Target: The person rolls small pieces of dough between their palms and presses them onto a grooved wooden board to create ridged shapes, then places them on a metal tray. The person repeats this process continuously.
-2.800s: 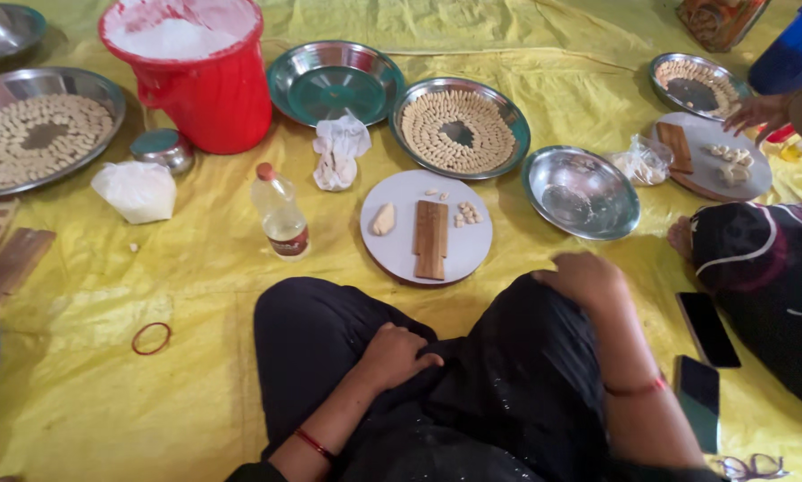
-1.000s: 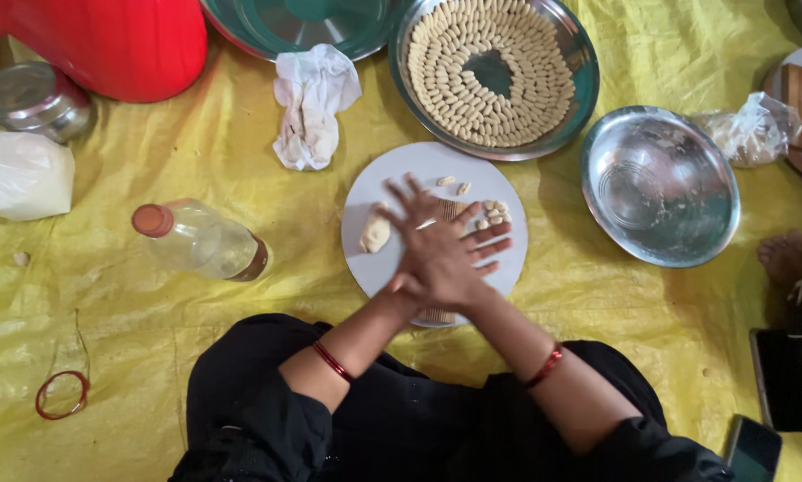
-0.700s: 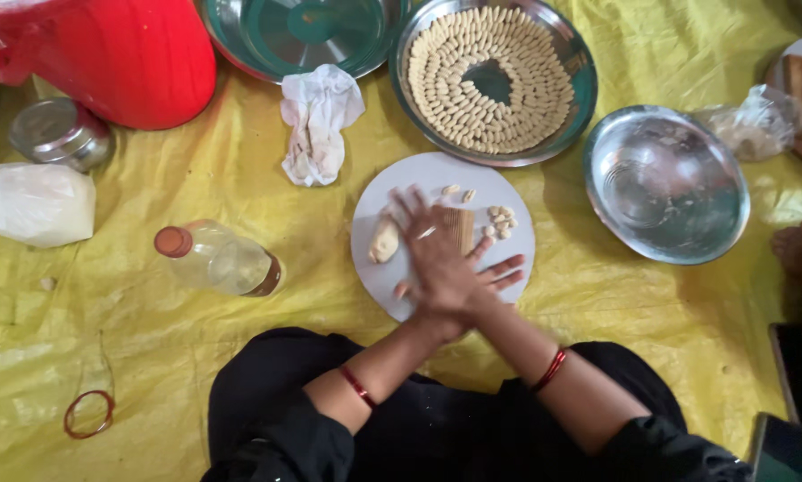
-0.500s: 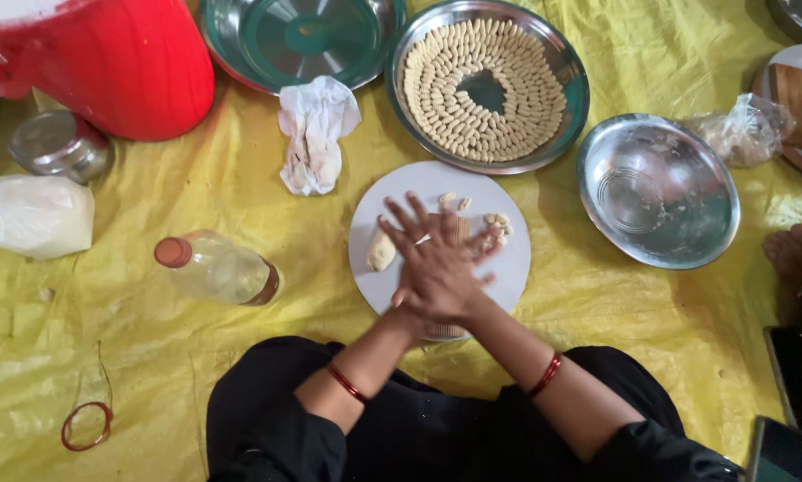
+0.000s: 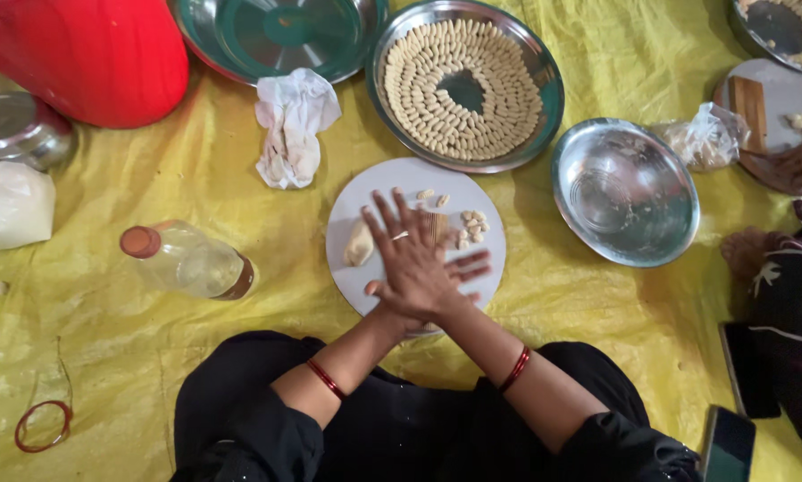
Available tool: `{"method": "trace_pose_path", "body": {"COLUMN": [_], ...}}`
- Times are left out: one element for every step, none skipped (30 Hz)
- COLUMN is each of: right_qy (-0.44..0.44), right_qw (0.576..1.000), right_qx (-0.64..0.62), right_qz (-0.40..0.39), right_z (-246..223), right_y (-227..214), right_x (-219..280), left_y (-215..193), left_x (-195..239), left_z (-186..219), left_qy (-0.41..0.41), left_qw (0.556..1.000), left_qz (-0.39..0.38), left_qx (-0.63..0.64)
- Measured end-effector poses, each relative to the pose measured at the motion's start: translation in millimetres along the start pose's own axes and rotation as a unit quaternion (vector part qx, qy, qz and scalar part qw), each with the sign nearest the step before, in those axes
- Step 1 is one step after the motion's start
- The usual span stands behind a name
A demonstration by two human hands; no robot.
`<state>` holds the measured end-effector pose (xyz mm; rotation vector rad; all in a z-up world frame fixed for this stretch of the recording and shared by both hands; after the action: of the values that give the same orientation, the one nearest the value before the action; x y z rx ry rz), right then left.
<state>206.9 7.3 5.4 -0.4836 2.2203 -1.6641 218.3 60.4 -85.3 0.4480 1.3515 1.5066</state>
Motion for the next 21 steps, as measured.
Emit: {"method": "trace_pose_path", "body": {"right_qy": [-0.019, -0.044, -0.069, -0.095, -0.091, -0.088, -0.081, -0.088, -0.096, -0.104, -0.078, -0.05, -0.021, -0.044, -0.065, -0.085, -0.035, 0.015, 0.066, 0.086, 0.105], "right_qw": [1.0, 0.999, 0.996, 0.992, 0.991, 0.99, 0.989, 0.991, 0.992, 0.993, 0.981, 0.956, 0.918, 0.873, 0.816, 0.75, 0.769, 0.785, 0.799, 0.858, 0.906], "right_qx": [0.008, -0.021, -0.051, -0.081, -0.093, -0.106, -0.124, -0.103, -0.082, -0.06, -0.175, -0.287, -0.392, -0.484, -0.573, -0.656, -0.638, -0.619, -0.598, -0.507, -0.411], "right_qz": [-0.007, -0.007, -0.007, -0.007, 0.001, 0.009, 0.012, 0.015, 0.017, 0.019, -0.004, -0.028, -0.052, -0.043, -0.031, -0.018, -0.006, 0.007, 0.017, 0.003, -0.012], "right_z": [-1, -3, -8, -12, -13, -12, -13, -13, -11, -8, -2, 4, 11, 19, 27, 33, 39, 45, 47, 46, 43], "right_y": [1, 2, 4, 6, 7, 8, 11, 15, 18, 19, 19, 17, 14, 7, -3, -13, -22, -31, -37, -42, -44], "right_x": [1, 3, 5, 8, 6, 4, 6, 7, 6, 6, 3, 0, -2, -1, 4, 11, 14, 17, 19, 20, 21], "left_y": [-1, -3, -7, -13, -21, -28, -33, -37, -40, -40, -38, -36, -32, -26, -16, -6, 3, 12, 19, 25, 27], "left_x": [2, 4, 6, 7, 6, 2, 2, 3, 1, 0, -2, -4, -5, -6, -6, -6, -7, -8, -10, -11, -12], "left_z": [-7, -13, -15, -14, -8, -2, -1, -1, -1, -1, 1, 3, 7, 11, 15, 20, 28, 37, 42, 46, 49], "left_qy": [-0.007, -0.014, 0.018, 0.049, 0.081, 0.086, 0.092, 0.099, 0.087, 0.076, 0.064, 0.079, 0.095, 0.112, 0.082, 0.053, 0.023, 0.036, 0.052, 0.067, 0.063], "left_qw": [0.998, 0.994, 0.995, 0.995, 0.994, 0.99, 0.983, 0.974, 0.973, 0.972, 0.97, 0.987, 0.99, 0.981, 0.984, 0.983, 0.98, 0.982, 0.983, 0.982, 0.988], "left_qz": [-0.052, -0.103, -0.088, -0.073, -0.059, -0.096, -0.128, -0.16, -0.167, -0.173, -0.181, -0.072, 0.035, 0.142, 0.116, 0.09, 0.063, 0.03, -0.003, -0.036, -0.018], "left_qx": [0.023, 0.045, 0.044, 0.042, 0.036, 0.064, 0.097, 0.129, 0.135, 0.142, 0.147, 0.122, 0.095, 0.068, 0.11, 0.152, 0.19, 0.184, 0.179, 0.174, 0.139]}}
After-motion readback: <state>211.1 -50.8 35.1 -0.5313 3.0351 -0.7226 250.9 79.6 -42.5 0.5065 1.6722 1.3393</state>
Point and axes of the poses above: each hand's wrist, its own x-axis away from the middle knuckle, its own y-axis out of the palm, z = x × y, the point moved 1 cm from there along -x, towards the middle knuckle, and after that the axes turned 11 degrees about -z, right-handed, at the moved point
